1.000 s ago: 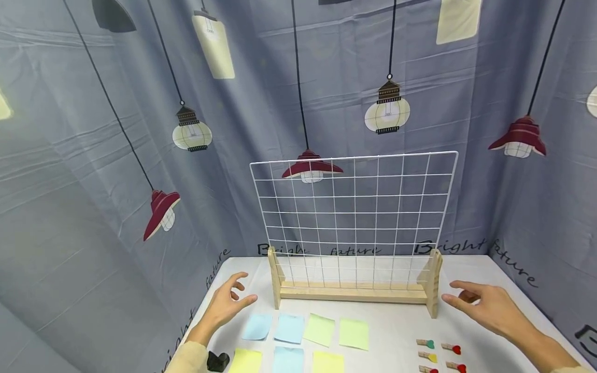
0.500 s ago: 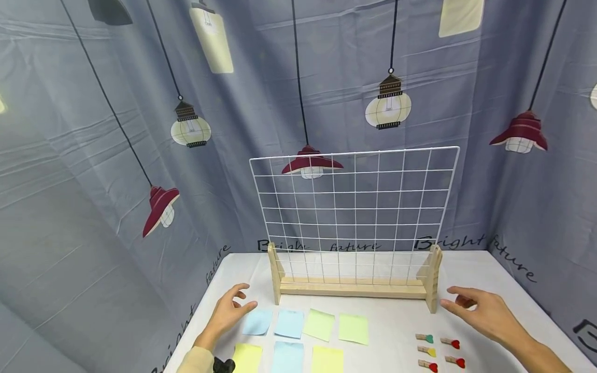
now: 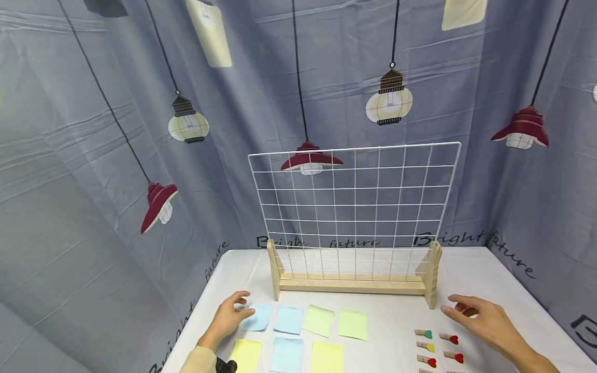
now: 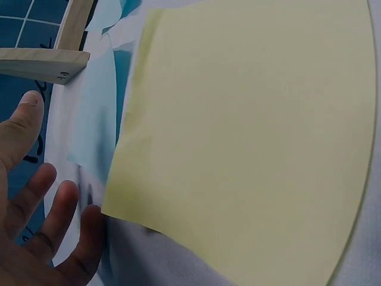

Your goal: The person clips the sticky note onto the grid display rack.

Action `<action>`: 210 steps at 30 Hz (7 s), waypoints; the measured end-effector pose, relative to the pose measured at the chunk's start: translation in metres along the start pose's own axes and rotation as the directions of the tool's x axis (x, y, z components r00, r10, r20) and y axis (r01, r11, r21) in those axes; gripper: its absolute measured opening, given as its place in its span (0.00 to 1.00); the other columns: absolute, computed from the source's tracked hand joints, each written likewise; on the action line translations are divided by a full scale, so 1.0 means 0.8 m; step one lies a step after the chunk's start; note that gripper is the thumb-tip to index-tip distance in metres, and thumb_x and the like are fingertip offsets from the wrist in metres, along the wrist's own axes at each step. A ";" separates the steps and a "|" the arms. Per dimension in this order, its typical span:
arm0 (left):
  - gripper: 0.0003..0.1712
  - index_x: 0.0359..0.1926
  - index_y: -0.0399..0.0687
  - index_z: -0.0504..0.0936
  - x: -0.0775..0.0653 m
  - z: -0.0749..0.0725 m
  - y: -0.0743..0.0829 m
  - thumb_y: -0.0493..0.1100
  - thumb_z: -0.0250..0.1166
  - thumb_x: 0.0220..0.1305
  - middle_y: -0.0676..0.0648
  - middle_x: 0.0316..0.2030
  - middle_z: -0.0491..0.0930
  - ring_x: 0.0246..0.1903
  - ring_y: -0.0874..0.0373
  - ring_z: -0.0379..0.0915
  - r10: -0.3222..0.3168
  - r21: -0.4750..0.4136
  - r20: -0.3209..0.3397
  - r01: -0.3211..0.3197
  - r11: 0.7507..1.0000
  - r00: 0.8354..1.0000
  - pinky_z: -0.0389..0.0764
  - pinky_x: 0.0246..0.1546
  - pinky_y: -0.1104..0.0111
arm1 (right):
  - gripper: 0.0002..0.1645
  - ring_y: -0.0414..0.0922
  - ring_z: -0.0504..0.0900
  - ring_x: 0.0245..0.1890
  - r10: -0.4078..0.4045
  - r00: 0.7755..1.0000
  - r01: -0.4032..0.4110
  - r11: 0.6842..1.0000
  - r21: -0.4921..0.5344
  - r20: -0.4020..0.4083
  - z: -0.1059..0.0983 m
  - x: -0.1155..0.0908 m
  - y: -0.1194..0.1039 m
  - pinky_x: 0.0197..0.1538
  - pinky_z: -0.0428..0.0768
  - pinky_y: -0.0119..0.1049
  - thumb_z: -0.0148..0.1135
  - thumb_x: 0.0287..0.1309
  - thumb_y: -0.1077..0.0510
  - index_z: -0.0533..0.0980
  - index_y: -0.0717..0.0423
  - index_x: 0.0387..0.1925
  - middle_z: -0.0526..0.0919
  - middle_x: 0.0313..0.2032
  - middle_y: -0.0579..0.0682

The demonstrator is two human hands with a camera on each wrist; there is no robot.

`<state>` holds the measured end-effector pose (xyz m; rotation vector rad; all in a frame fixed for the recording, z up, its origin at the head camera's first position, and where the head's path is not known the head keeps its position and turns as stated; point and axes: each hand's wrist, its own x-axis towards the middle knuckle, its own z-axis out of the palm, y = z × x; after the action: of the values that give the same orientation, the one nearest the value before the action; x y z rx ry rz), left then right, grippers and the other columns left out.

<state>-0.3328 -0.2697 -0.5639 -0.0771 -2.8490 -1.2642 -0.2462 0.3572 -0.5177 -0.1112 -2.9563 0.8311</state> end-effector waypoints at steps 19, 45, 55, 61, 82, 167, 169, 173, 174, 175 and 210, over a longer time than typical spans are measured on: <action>0.27 0.60 0.43 0.82 -0.002 0.021 -0.005 0.41 0.76 0.59 0.47 0.44 0.84 0.50 0.45 0.80 -0.016 0.049 -0.045 0.018 0.999 0.999 0.76 0.57 0.42 | 0.48 0.48 0.82 0.40 0.180 0.981 -0.189 0.966 0.176 0.068 0.042 -0.015 0.028 0.40 0.80 0.40 0.65 0.63 0.30 0.75 0.69 0.62 0.85 0.39 0.50; 0.15 0.45 0.46 0.83 0.002 0.037 0.003 0.39 0.76 0.59 0.50 0.31 0.76 0.31 0.55 0.70 -0.070 0.177 -0.143 0.095 0.980 0.987 0.72 0.35 0.60 | 0.41 0.44 0.76 0.37 0.210 0.975 -0.219 0.953 0.210 0.067 0.075 -0.022 0.052 0.41 0.77 0.39 0.71 0.60 0.35 0.80 0.64 0.58 0.88 0.41 0.52; 0.03 0.37 0.47 0.81 -0.006 0.031 0.001 0.37 0.68 0.67 0.50 0.31 0.79 0.31 0.57 0.72 -0.077 0.119 -0.144 0.094 0.988 0.987 0.72 0.34 0.62 | 0.39 0.46 0.79 0.40 0.166 0.982 -0.178 0.974 0.137 0.088 0.081 -0.024 0.055 0.47 0.81 0.52 0.73 0.56 0.36 0.82 0.64 0.54 0.87 0.47 0.61; 0.03 0.39 0.39 0.80 -0.005 0.024 0.005 0.36 0.65 0.70 0.46 0.33 0.81 0.34 0.54 0.74 -0.078 0.005 -0.145 0.080 0.997 0.986 0.76 0.36 0.61 | 0.30 0.44 0.79 0.38 0.138 0.988 -0.144 0.984 0.101 0.062 0.075 -0.024 0.057 0.43 0.81 0.49 0.74 0.58 0.42 0.84 0.63 0.50 0.88 0.42 0.54; 0.03 0.43 0.45 0.84 -0.008 -0.015 0.041 0.37 0.65 0.71 0.45 0.38 0.83 0.37 0.54 0.78 -0.055 -0.082 -0.227 0.037 0.996 0.972 0.76 0.34 0.66 | 0.28 0.48 0.84 0.43 0.320 0.942 -0.335 0.874 0.352 0.103 0.069 -0.016 0.072 0.44 0.82 0.45 0.79 0.52 0.44 0.86 0.60 0.47 0.90 0.44 0.56; 0.06 0.44 0.54 0.88 0.059 -0.042 0.269 0.45 0.66 0.72 0.52 0.39 0.89 0.40 0.56 0.82 0.311 -0.076 -0.209 -0.332 0.940 0.927 0.81 0.45 0.59 | 0.20 0.53 0.87 0.55 -0.384 0.923 0.355 0.875 0.329 0.026 -0.083 0.075 -0.262 0.57 0.83 0.53 0.62 0.72 0.51 0.82 0.53 0.60 0.89 0.53 0.55; 0.06 0.44 0.54 0.88 0.060 -0.043 0.274 0.45 0.66 0.73 0.52 0.39 0.89 0.40 0.56 0.82 0.315 -0.074 -0.206 -0.336 0.939 0.926 0.81 0.45 0.59 | 0.19 0.54 0.86 0.56 -0.378 0.926 0.350 0.874 0.337 0.019 -0.085 0.077 -0.272 0.58 0.83 0.53 0.62 0.72 0.51 0.82 0.53 0.59 0.89 0.52 0.54; 0.05 0.44 0.53 0.88 0.064 -0.046 0.282 0.44 0.66 0.72 0.52 0.39 0.89 0.40 0.56 0.82 0.333 -0.075 -0.223 -0.357 0.931 0.916 0.81 0.45 0.59 | 0.19 0.54 0.85 0.57 -0.371 0.928 0.342 0.869 0.357 0.014 -0.089 0.081 -0.288 0.59 0.82 0.53 0.62 0.72 0.51 0.83 0.53 0.58 0.89 0.52 0.54; 0.05 0.44 0.53 0.88 0.065 -0.046 0.285 0.44 0.66 0.72 0.51 0.39 0.89 0.40 0.56 0.82 0.339 -0.075 -0.230 -0.364 0.928 0.912 0.81 0.45 0.59 | 0.18 0.54 0.85 0.57 -0.372 0.928 0.342 0.867 0.362 0.015 -0.090 0.082 -0.292 0.59 0.82 0.53 0.62 0.73 0.52 0.83 0.53 0.58 0.89 0.52 0.54; 0.05 0.44 0.53 0.88 0.065 -0.047 0.288 0.44 0.66 0.72 0.51 0.39 0.89 0.40 0.56 0.82 0.344 -0.075 -0.234 -0.369 0.926 0.909 0.81 0.45 0.59 | 0.18 0.54 0.85 0.57 -0.376 0.927 0.344 0.864 0.367 0.016 -0.090 0.083 -0.296 0.60 0.81 0.54 0.62 0.73 0.52 0.83 0.54 0.58 0.88 0.53 0.54; 0.08 0.48 0.53 0.87 0.091 -0.064 0.352 0.46 0.65 0.74 0.50 0.43 0.89 0.43 0.54 0.82 0.340 -0.107 -0.291 -0.384 0.917 0.894 0.80 0.45 0.60 | 0.15 0.51 0.84 0.56 -0.308 0.946 0.324 0.875 0.360 -0.103 -0.097 0.118 -0.414 0.50 0.76 0.44 0.65 0.70 0.52 0.86 0.47 0.54 0.89 0.54 0.52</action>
<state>-0.3896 -0.1163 -0.3183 -0.3925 -2.3581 -1.3031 -0.3505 0.1241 -0.2743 0.3612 -2.6079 1.2895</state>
